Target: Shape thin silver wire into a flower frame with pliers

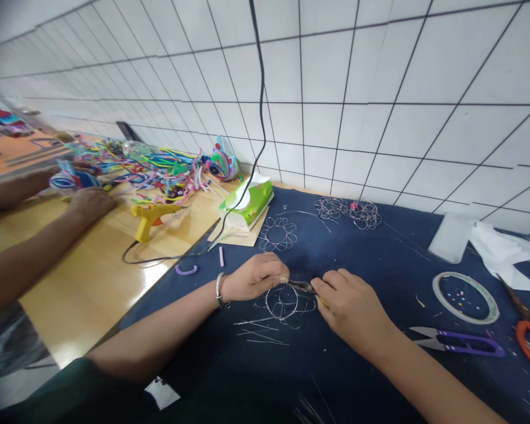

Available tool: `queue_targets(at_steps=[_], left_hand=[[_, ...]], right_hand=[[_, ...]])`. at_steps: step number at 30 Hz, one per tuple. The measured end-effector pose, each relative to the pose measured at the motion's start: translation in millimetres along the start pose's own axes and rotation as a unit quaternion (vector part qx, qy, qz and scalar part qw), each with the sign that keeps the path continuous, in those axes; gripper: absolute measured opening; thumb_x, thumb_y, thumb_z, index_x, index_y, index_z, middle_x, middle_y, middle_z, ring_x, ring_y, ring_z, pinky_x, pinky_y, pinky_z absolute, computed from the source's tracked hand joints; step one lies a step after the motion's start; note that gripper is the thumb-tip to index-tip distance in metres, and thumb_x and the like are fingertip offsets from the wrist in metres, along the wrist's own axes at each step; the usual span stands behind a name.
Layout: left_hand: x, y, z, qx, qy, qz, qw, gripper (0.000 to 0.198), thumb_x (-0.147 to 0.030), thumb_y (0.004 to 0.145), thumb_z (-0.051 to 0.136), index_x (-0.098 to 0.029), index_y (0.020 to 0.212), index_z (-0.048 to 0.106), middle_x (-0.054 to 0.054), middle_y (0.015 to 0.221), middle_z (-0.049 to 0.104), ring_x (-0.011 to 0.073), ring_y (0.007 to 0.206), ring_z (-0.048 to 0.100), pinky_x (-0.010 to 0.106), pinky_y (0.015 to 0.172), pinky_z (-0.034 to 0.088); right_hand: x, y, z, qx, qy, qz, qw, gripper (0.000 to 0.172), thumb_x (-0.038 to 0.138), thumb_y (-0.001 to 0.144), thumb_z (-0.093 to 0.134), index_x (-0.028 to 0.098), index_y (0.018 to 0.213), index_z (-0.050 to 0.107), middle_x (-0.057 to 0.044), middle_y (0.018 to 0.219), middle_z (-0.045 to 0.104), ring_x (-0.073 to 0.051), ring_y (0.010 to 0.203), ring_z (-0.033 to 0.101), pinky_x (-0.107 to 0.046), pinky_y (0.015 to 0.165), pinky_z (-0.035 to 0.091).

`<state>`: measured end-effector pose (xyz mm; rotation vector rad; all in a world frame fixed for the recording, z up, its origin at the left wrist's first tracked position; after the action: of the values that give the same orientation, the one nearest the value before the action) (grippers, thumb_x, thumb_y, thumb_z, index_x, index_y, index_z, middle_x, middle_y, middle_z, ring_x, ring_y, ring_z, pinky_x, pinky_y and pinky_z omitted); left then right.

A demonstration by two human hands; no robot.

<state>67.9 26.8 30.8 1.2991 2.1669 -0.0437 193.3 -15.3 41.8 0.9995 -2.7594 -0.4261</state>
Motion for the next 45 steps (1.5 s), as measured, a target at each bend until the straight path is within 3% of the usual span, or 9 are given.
queue_targets(at_steps=[6,20,28,34,45], left_hand=[[1.4,-0.3,2.4,0.008,-0.011,-0.01,1.0,0.021,-0.026,0.09,0.035,-0.017,0.083,0.052,0.001,0.07,0.058,0.0112,0.068,0.052,0.026,0.072,0.041],[9.5,-0.5,-5.2,-0.002,-0.127,-0.071,0.989,0.01,-0.023,0.083,0.048,-0.014,0.082,0.052,-0.001,0.066,0.054,0.0071,0.059,0.048,0.02,0.059,0.04],[15.2,-1.9,-5.4,-0.006,-0.193,-0.116,0.974,0.011,-0.02,0.081,0.048,-0.013,0.08,0.057,0.0,0.068,0.056,0.0067,0.059,0.048,0.02,0.058,0.04],[21.0,-4.2,-4.0,-0.029,-0.278,-0.158,0.947,0.013,-0.025,0.079,0.054,-0.013,0.083,0.055,-0.004,0.06,0.048,0.0052,0.053,0.041,0.018,0.053,0.036],[31.8,-7.5,5.8,-0.039,-0.361,-0.222,0.905,0.011,-0.023,0.074,0.06,-0.012,0.077,0.06,-0.002,0.063,0.051,0.004,0.053,0.041,0.017,0.05,0.033]], right_hand=[[-1.5,-0.5,2.9,-0.006,0.02,0.005,1.0,0.021,0.018,0.082,0.047,0.02,0.098,0.061,-0.004,0.087,0.062,-0.014,0.08,0.057,-0.028,0.072,0.047],[-20.3,-2.0,11.8,0.005,0.165,0.111,0.98,0.02,0.022,0.08,0.051,0.024,0.097,0.061,0.001,0.085,0.063,-0.011,0.075,0.059,-0.023,0.07,0.048],[-18.7,-5.6,11.7,-0.05,0.114,0.079,0.989,0.023,0.021,0.081,0.05,0.021,0.101,0.06,-0.002,0.09,0.064,-0.014,0.082,0.059,-0.027,0.076,0.049],[-11.9,-5.0,4.8,-0.094,0.07,0.043,0.992,0.024,0.019,0.081,0.05,0.02,0.102,0.061,-0.004,0.089,0.064,-0.014,0.08,0.06,-0.028,0.075,0.05],[-5.5,-7.1,8.8,-0.088,0.013,0.003,0.996,0.031,0.014,0.08,0.052,0.017,0.111,0.057,-0.006,0.091,0.063,-0.015,0.079,0.057,-0.032,0.078,0.048]])
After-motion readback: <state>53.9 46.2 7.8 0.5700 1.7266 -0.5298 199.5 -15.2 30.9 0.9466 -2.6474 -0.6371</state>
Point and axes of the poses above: each hand's wrist, its own y-axis towards the middle knuckle, its own z-axis out of the palm, x = y × z, the point moved 8 cm from there along y, towards the middle knuckle
